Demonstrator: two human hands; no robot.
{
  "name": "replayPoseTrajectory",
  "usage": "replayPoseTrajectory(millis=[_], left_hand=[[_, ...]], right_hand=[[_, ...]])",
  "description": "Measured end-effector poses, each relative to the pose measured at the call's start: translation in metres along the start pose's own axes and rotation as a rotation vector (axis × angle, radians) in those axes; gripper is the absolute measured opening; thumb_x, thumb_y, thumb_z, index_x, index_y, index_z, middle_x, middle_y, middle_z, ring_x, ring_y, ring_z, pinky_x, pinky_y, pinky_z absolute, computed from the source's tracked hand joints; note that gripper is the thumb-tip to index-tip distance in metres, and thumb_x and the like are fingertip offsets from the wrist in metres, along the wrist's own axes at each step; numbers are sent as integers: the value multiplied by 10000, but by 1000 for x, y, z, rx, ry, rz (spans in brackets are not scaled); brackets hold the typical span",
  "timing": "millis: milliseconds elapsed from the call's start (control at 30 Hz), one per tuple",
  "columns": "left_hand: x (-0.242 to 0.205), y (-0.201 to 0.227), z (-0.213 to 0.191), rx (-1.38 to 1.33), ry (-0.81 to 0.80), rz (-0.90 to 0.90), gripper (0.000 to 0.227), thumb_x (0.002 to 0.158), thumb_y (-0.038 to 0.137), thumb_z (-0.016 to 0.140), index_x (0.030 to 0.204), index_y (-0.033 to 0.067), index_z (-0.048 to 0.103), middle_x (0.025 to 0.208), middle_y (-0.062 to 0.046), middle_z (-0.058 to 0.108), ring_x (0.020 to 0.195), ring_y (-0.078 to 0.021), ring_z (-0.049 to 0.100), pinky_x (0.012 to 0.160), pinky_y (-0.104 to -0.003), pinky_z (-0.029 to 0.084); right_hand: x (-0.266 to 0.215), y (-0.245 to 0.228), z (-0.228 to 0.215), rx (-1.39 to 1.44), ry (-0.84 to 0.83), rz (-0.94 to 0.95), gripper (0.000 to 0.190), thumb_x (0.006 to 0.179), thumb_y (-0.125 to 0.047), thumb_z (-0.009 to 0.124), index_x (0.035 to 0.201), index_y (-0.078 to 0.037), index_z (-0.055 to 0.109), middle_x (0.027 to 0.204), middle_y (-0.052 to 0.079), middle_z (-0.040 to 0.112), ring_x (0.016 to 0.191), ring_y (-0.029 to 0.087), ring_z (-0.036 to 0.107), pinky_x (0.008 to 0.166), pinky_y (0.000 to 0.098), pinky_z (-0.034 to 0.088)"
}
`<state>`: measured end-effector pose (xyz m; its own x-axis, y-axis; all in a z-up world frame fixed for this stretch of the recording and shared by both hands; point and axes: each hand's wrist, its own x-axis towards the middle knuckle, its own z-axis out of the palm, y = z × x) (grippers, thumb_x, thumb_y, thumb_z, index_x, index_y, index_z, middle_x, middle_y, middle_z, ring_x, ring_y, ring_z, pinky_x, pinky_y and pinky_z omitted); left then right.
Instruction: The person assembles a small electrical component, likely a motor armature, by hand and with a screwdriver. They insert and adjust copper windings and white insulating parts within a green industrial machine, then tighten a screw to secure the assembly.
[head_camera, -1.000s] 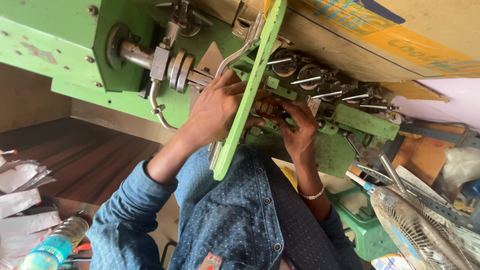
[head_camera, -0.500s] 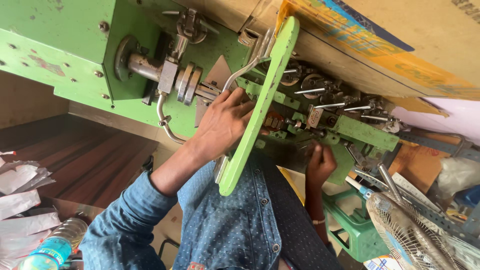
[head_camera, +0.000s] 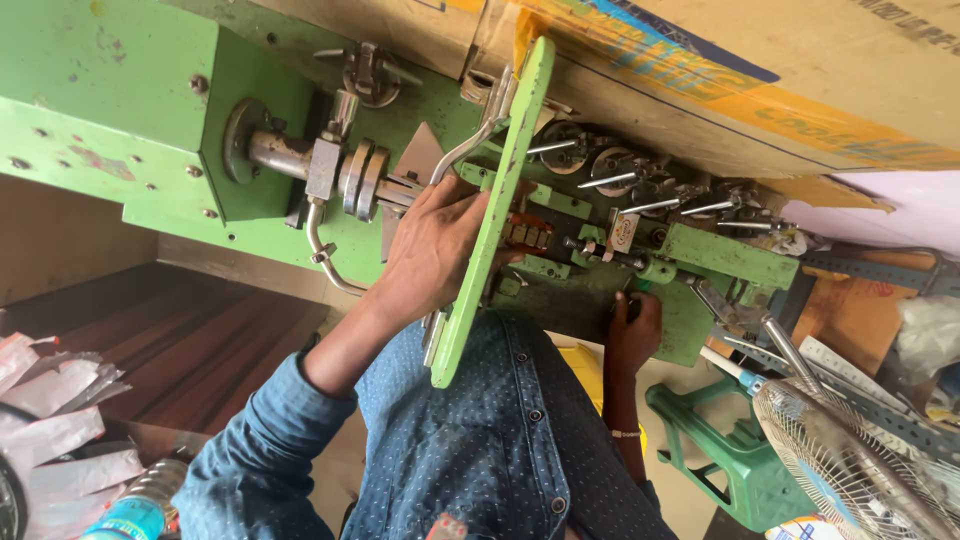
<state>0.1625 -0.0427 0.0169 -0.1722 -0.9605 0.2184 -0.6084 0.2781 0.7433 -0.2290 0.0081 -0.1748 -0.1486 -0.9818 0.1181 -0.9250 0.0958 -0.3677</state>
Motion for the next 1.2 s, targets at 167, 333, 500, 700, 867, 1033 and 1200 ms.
replayPoseTrajectory(millis=[167, 333, 500, 700, 867, 1033, 1200], left_hand=[[2, 6, -9, -70, 29, 48, 786, 817, 491, 796, 1427, 69, 538, 1143, -98, 695, 980, -323, 553, 922, -447, 438], [2, 2, 1, 40, 2, -18, 697, 854, 467, 784, 1407, 94, 578, 1138, -76, 701, 977, -295, 541, 884, -418, 442], [-6, -8, 9, 74, 18, -8, 685, 877, 488, 770, 1356, 36, 582, 1113, -88, 690, 990, -289, 528, 918, -414, 445], [-5, -9, 11, 122, 106, 37, 729, 850, 509, 747, 1323, -22, 591, 1077, -126, 656, 1000, -304, 531, 908, -414, 444], [-3, -3, 6, 90, -4, -24, 532, 859, 450, 768, 1198, 52, 670, 1063, -87, 663, 995, -296, 539, 895, -416, 447], [-4, -6, 7, 37, 31, -1, 511, 865, 418, 798, 1206, 54, 690, 1077, -83, 656, 1044, -312, 551, 921, -420, 454], [2, 0, 7, 33, 35, -20, 514, 876, 405, 794, 1265, 86, 689, 1113, -78, 674, 1052, -314, 556, 938, -426, 461]], right_hand=[[5, -2, -13, 72, 5, 228, 624, 826, -209, 864, 1368, -51, 597, 961, 165, 707, 848, 348, 680, 753, 472, 520], [17, 23, 3, 15, 49, 16, 560, 854, -144, 840, 1359, -26, 626, 1070, 192, 722, 883, 340, 703, 755, 455, 546], [17, 58, -12, 350, -218, 437, 529, 932, -90, 699, 1444, -49, 571, 992, 104, 686, 716, 217, 600, 583, 377, 471], [4, 40, -85, 1504, -410, 549, 517, 983, -81, 678, 1469, -9, 517, 952, -1, 573, 752, 85, 477, 639, 237, 433], [10, -17, -65, 791, -357, 37, 569, 967, -52, 669, 1515, -16, 519, 1051, 40, 633, 953, 142, 598, 866, 281, 512], [-20, -48, -14, 465, -225, -253, 327, 936, -4, 742, 1245, -90, 679, 1163, 131, 676, 1085, 286, 658, 953, 375, 543], [-27, -39, -10, 143, -113, -233, 485, 755, -50, 832, 1208, -44, 661, 1137, 188, 656, 1060, 422, 592, 915, 465, 477]])
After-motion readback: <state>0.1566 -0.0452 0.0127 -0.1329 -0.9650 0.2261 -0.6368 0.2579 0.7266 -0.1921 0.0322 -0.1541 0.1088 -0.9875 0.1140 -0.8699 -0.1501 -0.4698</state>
